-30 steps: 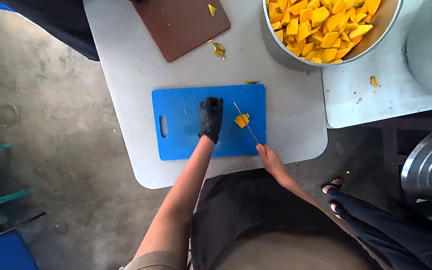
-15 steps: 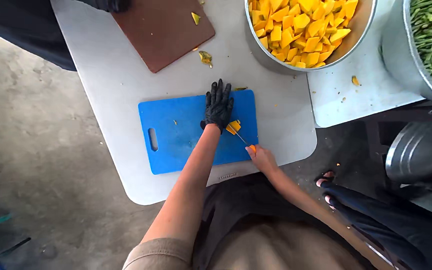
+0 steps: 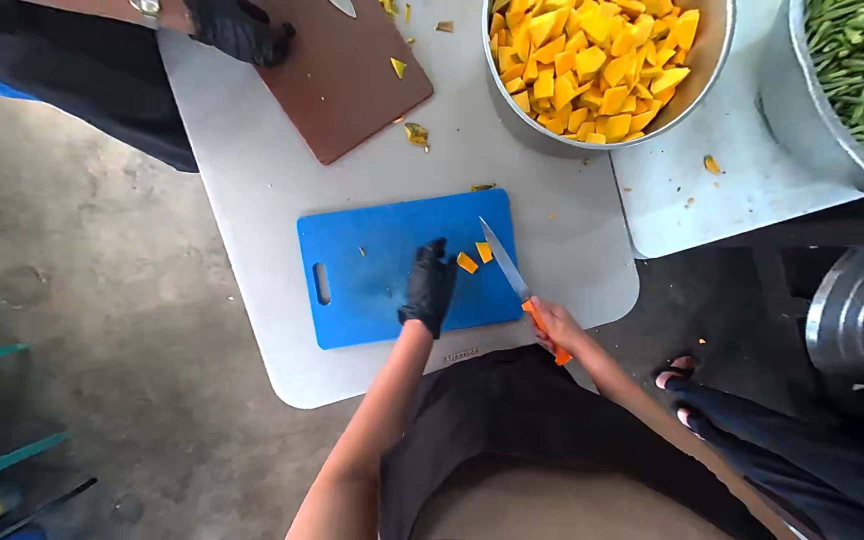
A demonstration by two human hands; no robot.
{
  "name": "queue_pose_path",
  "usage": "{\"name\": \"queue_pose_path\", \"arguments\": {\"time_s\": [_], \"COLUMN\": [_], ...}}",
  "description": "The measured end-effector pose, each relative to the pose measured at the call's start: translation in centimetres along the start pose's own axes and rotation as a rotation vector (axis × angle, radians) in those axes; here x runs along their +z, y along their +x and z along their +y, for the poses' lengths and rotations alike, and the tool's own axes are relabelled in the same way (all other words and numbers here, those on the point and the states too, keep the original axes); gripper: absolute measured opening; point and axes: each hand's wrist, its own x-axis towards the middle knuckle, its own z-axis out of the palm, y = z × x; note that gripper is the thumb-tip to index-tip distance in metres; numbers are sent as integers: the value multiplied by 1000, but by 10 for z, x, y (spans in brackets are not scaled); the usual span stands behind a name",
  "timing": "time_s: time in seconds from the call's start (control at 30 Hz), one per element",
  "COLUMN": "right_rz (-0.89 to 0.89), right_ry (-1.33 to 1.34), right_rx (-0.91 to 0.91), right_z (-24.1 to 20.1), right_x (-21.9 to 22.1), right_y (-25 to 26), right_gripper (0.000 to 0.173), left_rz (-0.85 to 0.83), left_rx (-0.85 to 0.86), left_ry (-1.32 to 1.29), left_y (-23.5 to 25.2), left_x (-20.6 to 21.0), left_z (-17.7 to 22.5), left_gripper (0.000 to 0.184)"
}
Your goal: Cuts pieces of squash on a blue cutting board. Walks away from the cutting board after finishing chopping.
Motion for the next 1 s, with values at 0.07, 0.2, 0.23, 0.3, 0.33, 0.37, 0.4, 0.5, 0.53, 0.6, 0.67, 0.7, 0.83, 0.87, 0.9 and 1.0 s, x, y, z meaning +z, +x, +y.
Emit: {"name": "queue_pose_path", "arguments": {"time_s": [0.07,0.2,0.23,0.3,0.33,0.37,0.4,0.5,0.53,0.6,0.67,0.7,0.83,0.87,0.9,1.0], "right_rz": [41,163,191,237,253,264,277,303,305,303,317,327,338,346,359,372], "right_ry": [25,81,86,98,117,138,157,202,203,208,225,235,239,235,239,278], "right_rx": [2,21,40,75,85,89,92,113,117,128,126,113,75,61,45,35], "right_z": [1,9,12,22,28,35,44,69,75,80,83,86,90,91,92,102], "right_x": [-5,-14,-16,-17,-17,-16,-15,-9,-7,-4,-2,-1,2,1,1,-2], "right_y": [-7,-23,-28,-38,-42,-46,-49,-54,-57,-60,-59,-59,-56,-57,-59,-62], "right_gripper": [53,52,53,53,52,52,52,53,53,53,53,54,51,50,50,49], "left_rz": [-103,-128,-167,-257,-285,-302,-307,-337,-331,-283,-237,-216,-179,-136,-95,-54], "left_rx": [-5,-55,-71,-103,-111,-108,-94,-85,-98,-148,-149,-109,121,147,173,243], "left_ry": [36,276,311,351,348,332,310,236,171,-52,-347,-504,-637,-593,-554,-423], "left_y": [1,20,24,29,30,29,28,19,15,14,26,36,97,105,109,105], "left_x": [40,68,67,61,56,52,50,45,43,39,30,25,-2,-9,-14,-14], "left_z": [0,25,31,39,40,37,32,22,23,38,79,105,178,188,194,183], "left_gripper": [73,68,59,51,50,49,46,36,35,34,37,42,62,62,60,48]}}
